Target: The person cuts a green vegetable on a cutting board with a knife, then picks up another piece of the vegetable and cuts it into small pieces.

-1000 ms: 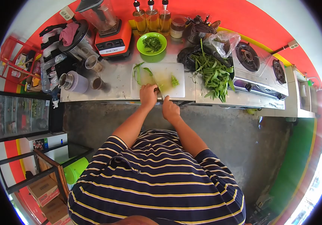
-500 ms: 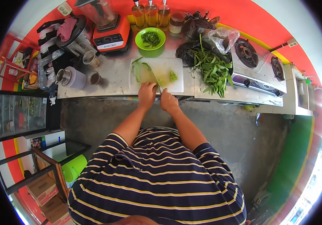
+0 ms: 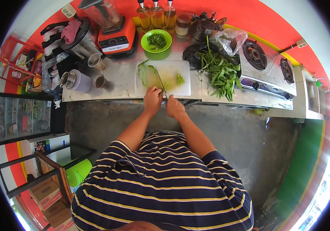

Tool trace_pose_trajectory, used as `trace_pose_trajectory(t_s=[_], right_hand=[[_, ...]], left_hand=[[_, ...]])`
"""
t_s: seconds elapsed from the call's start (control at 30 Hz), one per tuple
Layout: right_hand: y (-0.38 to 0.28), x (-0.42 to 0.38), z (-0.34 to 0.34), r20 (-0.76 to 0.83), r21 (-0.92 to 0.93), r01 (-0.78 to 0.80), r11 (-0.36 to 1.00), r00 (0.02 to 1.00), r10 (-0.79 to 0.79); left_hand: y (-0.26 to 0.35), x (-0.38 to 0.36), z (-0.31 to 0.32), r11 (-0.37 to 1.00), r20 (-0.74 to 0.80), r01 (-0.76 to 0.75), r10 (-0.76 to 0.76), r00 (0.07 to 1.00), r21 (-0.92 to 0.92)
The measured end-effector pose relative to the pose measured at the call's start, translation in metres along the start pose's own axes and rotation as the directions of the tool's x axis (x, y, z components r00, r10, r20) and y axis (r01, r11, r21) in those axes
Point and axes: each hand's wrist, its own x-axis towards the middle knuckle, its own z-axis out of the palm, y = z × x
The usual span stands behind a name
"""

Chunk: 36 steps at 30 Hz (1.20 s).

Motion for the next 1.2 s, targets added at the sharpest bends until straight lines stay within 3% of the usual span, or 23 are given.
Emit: trace_pose_trajectory(t_s=[0.13,0.53,0.8,0.93,1.07,1.13,1.2], right_hand=[[-0.001,-0.002,0.011,-0.025,0.107,-0.003,0.994,1.000,0.005],[0.010,-0.006,-0.008,-0.064,0.131,-0.042,0.990,0.997,0.051],[0.034,-0.009,-0.025,-0.225,0.210,-0.118,0.970,0.960,0.165],[0.037,-0.001,-0.022,-0.292,0.198,-0.063,0.978,0.949,0.121],[0.038,0.015,-0.015,-0.331,0.192,-0.001,0.981,0.941,0.065],[0.029,0.010,-0.021,-0.355,0.205,-0.003,0.979,0.932,0.077],[0.018,0.002,-0.031,-0.338,0.177,0.016,0.984,0.940,0.045]], left_hand=[[0.001,0.002,0.003,0.999,0.014,0.052,-0.053,0.999,0.004],[0.000,0.002,0.002,0.991,0.048,0.131,-0.130,0.990,-0.026],[0.003,0.004,0.013,0.999,-0.003,0.050,-0.050,0.999,-0.007],[0.002,0.023,0.018,0.999,0.098,-0.038,0.040,0.994,-0.019],[0.002,0.039,0.020,0.992,0.095,-0.095,0.102,0.990,-0.077],[0.002,0.041,0.021,0.980,0.036,-0.200,0.201,0.979,-0.021],[0.001,0.038,0.022,0.984,0.031,-0.148,0.152,0.988,-0.099]])
